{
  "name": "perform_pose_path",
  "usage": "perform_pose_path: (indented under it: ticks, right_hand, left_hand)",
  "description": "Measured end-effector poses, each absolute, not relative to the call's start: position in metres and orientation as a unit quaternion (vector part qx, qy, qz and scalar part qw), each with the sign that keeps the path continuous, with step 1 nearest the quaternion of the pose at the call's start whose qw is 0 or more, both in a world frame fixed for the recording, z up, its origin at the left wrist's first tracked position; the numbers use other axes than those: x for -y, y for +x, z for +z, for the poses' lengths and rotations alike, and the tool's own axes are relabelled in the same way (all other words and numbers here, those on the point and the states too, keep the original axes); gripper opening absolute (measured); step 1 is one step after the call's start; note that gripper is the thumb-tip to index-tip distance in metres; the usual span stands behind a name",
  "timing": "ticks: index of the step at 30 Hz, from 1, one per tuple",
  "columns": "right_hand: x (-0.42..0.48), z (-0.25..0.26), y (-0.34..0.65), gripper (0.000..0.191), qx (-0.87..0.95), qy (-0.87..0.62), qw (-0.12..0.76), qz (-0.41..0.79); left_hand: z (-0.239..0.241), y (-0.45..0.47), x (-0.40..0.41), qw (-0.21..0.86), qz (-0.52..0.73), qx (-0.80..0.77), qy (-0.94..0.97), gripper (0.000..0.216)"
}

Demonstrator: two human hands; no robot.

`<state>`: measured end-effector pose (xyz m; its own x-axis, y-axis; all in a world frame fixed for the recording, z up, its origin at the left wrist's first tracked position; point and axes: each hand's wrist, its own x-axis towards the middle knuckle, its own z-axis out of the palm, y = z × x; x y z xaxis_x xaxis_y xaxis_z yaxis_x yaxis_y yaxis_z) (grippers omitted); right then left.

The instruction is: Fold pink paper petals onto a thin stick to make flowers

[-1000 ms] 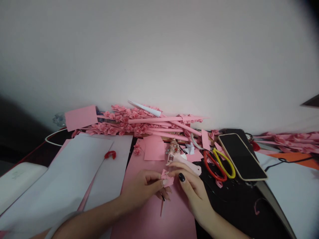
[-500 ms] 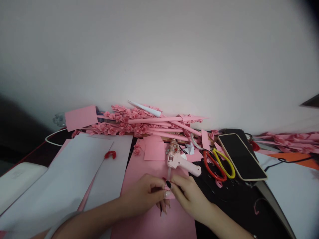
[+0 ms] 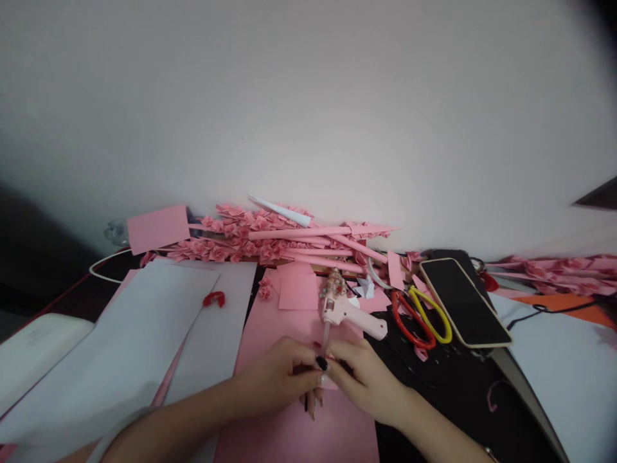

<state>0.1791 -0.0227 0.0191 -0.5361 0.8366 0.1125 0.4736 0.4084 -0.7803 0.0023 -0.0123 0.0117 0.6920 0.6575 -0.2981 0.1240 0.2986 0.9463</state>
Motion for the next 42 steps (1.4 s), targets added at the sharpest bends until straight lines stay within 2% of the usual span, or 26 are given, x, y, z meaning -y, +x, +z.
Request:
perform_pose_path:
  ticks: [6, 12, 15, 18, 22, 24, 29, 34, 38, 42]
  right_hand:
    - [0.024, 0.020, 0.177, 0.032, 0.803, -0.399, 0.231, 0.377]
    - [0.024, 0.016, 0.177, 0.030, 0.765, -0.436, 0.316, 0.353]
    - [0.023, 0.016, 0.179, 0.026, 0.732, -0.491, 0.367, 0.299]
    - [0.024, 0.016, 0.180, 0.027, 0.738, -0.487, 0.378, 0.273]
    - [0.029, 0.016, 0.178, 0.025, 0.784, -0.431, 0.318, 0.314]
    - [0.031, 0.017, 0.177, 0.022, 0.794, -0.414, 0.286, 0.341]
    - [0.032, 0.017, 0.176, 0.020, 0.800, -0.393, 0.267, 0.367]
    - [0.027, 0.017, 0.177, 0.025, 0.775, -0.401, 0.289, 0.392]
    - [0.024, 0.015, 0.179, 0.030, 0.733, -0.444, 0.336, 0.391]
    - [0.025, 0.017, 0.178, 0.028, 0.735, -0.412, 0.325, 0.428]
  left_hand:
    - [0.012, 0.000, 0.011, 0.745, 0.161, -0.336, 0.553, 0.018]
    - [0.016, 0.000, 0.009, 0.737, 0.194, -0.355, 0.541, 0.023]
    - [0.015, -0.001, 0.008, 0.674, 0.244, -0.394, 0.575, 0.026]
    - [0.015, -0.003, 0.009, 0.594, 0.261, -0.416, 0.637, 0.027]
    - [0.017, -0.004, 0.012, 0.439, 0.260, -0.406, 0.758, 0.028]
    - [0.017, -0.003, 0.013, 0.400, 0.262, -0.379, 0.792, 0.025]
    - [0.015, -0.003, 0.015, 0.425, 0.223, -0.332, 0.813, 0.009]
    - [0.015, -0.004, 0.013, 0.440, 0.238, -0.335, 0.799, 0.002]
    - [0.014, -0.006, 0.008, 0.446, 0.290, -0.414, 0.739, 0.012]
    - [0.011, -0.007, 0.004, 0.506, 0.319, -0.425, 0.680, 0.024]
